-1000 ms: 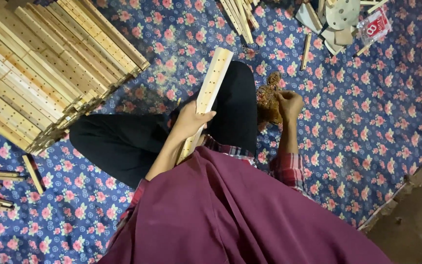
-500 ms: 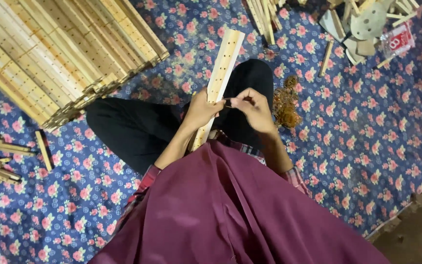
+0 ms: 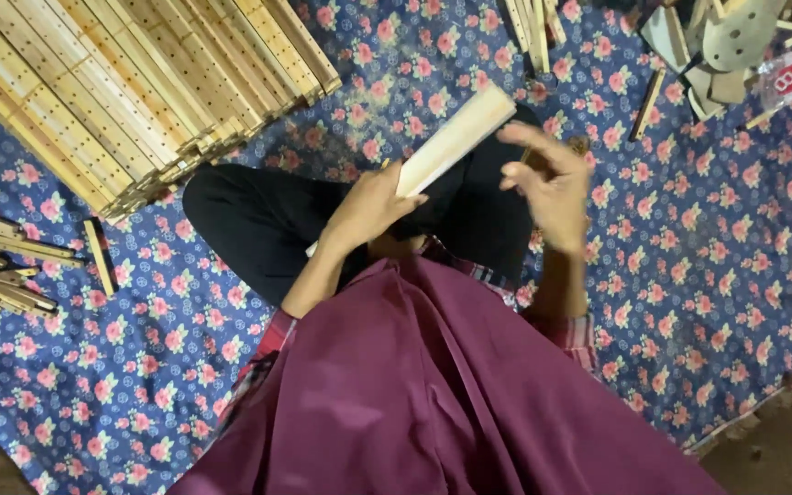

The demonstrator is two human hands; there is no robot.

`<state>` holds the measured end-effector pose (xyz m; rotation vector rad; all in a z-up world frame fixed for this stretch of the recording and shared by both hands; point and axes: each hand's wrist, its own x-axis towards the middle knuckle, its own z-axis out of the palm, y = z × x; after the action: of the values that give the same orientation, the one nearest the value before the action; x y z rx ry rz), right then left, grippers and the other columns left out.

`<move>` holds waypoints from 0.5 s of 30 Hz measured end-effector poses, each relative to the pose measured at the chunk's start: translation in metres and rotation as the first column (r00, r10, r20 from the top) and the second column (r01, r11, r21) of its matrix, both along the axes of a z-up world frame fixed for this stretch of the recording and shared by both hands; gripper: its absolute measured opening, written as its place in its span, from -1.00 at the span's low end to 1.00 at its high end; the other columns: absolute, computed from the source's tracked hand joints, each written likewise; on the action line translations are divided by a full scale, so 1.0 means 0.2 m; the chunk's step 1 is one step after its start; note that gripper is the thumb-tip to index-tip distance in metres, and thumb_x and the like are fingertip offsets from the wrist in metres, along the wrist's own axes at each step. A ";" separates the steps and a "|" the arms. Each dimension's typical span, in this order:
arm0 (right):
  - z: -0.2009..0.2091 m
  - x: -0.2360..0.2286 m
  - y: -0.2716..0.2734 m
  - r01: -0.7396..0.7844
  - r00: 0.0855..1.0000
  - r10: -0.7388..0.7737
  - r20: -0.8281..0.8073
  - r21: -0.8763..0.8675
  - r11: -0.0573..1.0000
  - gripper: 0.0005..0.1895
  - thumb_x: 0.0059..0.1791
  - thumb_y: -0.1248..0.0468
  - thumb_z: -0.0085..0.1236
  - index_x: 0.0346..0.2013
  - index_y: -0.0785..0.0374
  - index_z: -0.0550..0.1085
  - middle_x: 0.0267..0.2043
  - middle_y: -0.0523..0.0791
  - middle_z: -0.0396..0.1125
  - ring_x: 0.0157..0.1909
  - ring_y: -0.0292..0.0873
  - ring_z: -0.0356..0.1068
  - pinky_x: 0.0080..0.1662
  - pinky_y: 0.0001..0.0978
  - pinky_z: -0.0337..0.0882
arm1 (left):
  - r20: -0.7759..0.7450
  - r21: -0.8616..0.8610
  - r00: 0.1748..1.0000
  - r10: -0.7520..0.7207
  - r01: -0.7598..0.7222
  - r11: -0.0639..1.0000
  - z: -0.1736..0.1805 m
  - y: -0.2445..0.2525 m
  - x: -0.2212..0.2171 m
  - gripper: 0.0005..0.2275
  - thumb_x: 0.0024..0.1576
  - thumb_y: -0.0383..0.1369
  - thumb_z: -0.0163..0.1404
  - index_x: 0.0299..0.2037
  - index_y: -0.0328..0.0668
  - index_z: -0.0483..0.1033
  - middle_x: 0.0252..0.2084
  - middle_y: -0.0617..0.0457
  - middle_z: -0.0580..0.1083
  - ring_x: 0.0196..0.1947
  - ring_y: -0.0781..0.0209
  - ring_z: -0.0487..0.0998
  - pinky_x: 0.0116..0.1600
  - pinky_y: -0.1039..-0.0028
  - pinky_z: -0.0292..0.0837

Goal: Sorting and inspecting pre-drilled wooden slats for frame assembly while sitting on the floor.

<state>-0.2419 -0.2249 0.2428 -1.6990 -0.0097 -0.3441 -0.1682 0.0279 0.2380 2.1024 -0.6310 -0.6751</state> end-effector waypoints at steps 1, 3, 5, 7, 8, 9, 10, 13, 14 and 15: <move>-0.01 0.02 -0.05 -0.004 1.000 0.004 0.003 0.000 1.000 -0.60 0.00 0.39 0.29 0.13 0.41 0.49 -0.03 0.19 0.46 -0.45 -0.22 0.43 -0.49 -0.54 0.32 | 0.003 0.000 1.000 0.004 -0.004 1.000 0.02 0.02 0.01 -0.57 0.11 -0.39 0.14 0.05 -0.71 0.37 -0.16 -0.66 0.50 -0.08 -0.57 0.55 -0.07 -0.21 0.50; -0.02 0.03 -0.14 0.070 0.994 -0.030 0.101 -0.420 0.905 -0.31 -0.09 0.24 0.57 0.25 0.39 0.48 -0.06 0.22 0.45 -0.51 -0.06 0.40 -0.59 -0.41 0.22 | 0.075 0.222 0.978 -0.195 0.174 0.959 0.07 0.06 0.00 -0.63 0.15 -0.41 0.05 0.13 -0.49 0.40 -0.13 -0.43 0.57 -0.08 -0.40 0.61 0.01 -0.07 0.54; -0.03 0.04 -0.13 -0.037 0.998 0.057 0.030 -0.459 0.888 -0.43 -0.12 0.17 0.57 0.07 0.35 0.54 -0.02 0.13 0.49 -0.27 0.00 0.47 -0.41 -0.33 0.33 | 0.081 0.202 0.971 -0.226 0.206 0.957 -0.04 0.08 -0.03 -0.62 0.15 -0.39 0.05 0.15 -0.42 0.39 -0.12 -0.39 0.57 -0.08 -0.38 0.61 0.00 -0.06 0.54; -0.08 0.06 -0.11 -0.138 0.989 0.143 -0.028 -0.495 0.858 -0.54 -0.14 0.10 0.57 -0.11 0.31 0.60 0.03 0.04 0.52 -0.04 0.07 0.54 -0.24 -0.25 0.45 | 0.104 0.180 0.961 -0.255 0.234 0.955 -0.12 0.09 -0.04 -0.62 0.15 -0.37 0.05 0.16 -0.34 0.37 -0.10 -0.36 0.56 -0.08 -0.37 0.61 -0.01 -0.05 0.55; -0.13 0.06 -0.10 -0.233 0.964 0.197 -0.178 -0.213 0.949 -0.61 -0.17 0.24 0.52 -0.16 0.33 0.56 -0.15 0.02 0.50 -0.28 -0.10 0.49 -0.37 -0.37 0.46 | 0.106 0.117 0.971 -0.214 0.202 0.972 -0.14 0.09 -0.06 -0.63 0.16 -0.35 0.06 0.14 -0.35 0.38 -0.12 -0.37 0.56 -0.08 -0.39 0.61 -0.04 -0.05 0.55; -0.17 0.07 -0.08 -0.274 0.908 0.290 -0.303 0.096 0.957 -0.66 -0.20 0.39 0.47 -0.21 0.36 0.52 -0.32 0.00 0.48 -0.53 -0.26 0.43 -0.49 -0.48 0.48 | 0.105 0.054 0.979 -0.173 0.168 0.984 -0.16 0.08 -0.07 -0.65 0.17 -0.33 0.07 0.11 -0.35 0.39 -0.14 -0.38 0.56 -0.09 -0.40 0.61 -0.06 -0.05 0.56; -0.19 0.07 -0.07 -0.278 0.905 0.294 -0.308 0.097 0.956 -0.66 -0.20 0.39 0.47 -0.21 0.36 0.52 -0.32 0.00 0.48 -0.53 -0.26 0.43 -0.49 -0.48 0.48 | 0.099 0.052 0.981 -0.168 0.163 0.985 -0.20 0.08 -0.08 -0.65 0.17 -0.33 0.07 0.11 -0.35 0.39 -0.14 -0.38 0.56 -0.09 -0.40 0.61 -0.06 -0.05 0.56; -0.21 0.07 -0.02 -0.220 0.911 0.254 -0.326 0.135 0.966 -0.71 -0.06 0.37 0.34 -0.11 0.38 0.46 -0.41 0.04 0.45 -0.63 -0.24 0.39 -0.56 -0.52 0.33 | 0.078 -0.003 0.996 -0.037 0.037 0.999 -0.28 0.07 -0.10 -0.62 0.10 -0.32 0.15 0.05 -0.42 0.43 -0.17 -0.44 0.56 -0.09 -0.42 0.60 -0.08 -0.06 0.55; -0.19 0.06 0.01 -0.265 0.896 0.298 -0.328 0.142 0.954 -0.58 0.01 0.28 0.15 0.11 0.40 0.36 -0.34 0.10 0.46 -0.56 -0.20 0.40 -0.50 -0.50 0.33 | 0.070 -0.048 0.997 0.020 -0.017 0.999 -0.29 0.07 -0.11 -0.63 0.10 -0.30 0.17 -0.02 -0.46 0.44 -0.19 -0.48 0.55 -0.11 -0.45 0.59 -0.12 -0.11 0.52; -0.18 0.04 0.03 -0.309 0.880 0.342 -0.329 0.149 0.939 -0.44 0.09 0.19 -0.03 0.34 0.41 0.25 -0.27 0.16 0.46 -0.50 -0.16 0.41 -0.43 -0.47 0.32 | 0.059 -0.093 0.995 0.077 -0.072 0.993 -0.30 0.07 -0.11 -0.63 0.09 -0.29 0.18 -0.08 -0.50 0.44 -0.22 -0.51 0.54 -0.13 -0.49 0.58 -0.16 -0.15 0.50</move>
<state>-0.2331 -0.2183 0.2072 -1.6111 -0.0169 0.2131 -0.1902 0.0415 0.1779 2.0587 -0.6033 -0.5310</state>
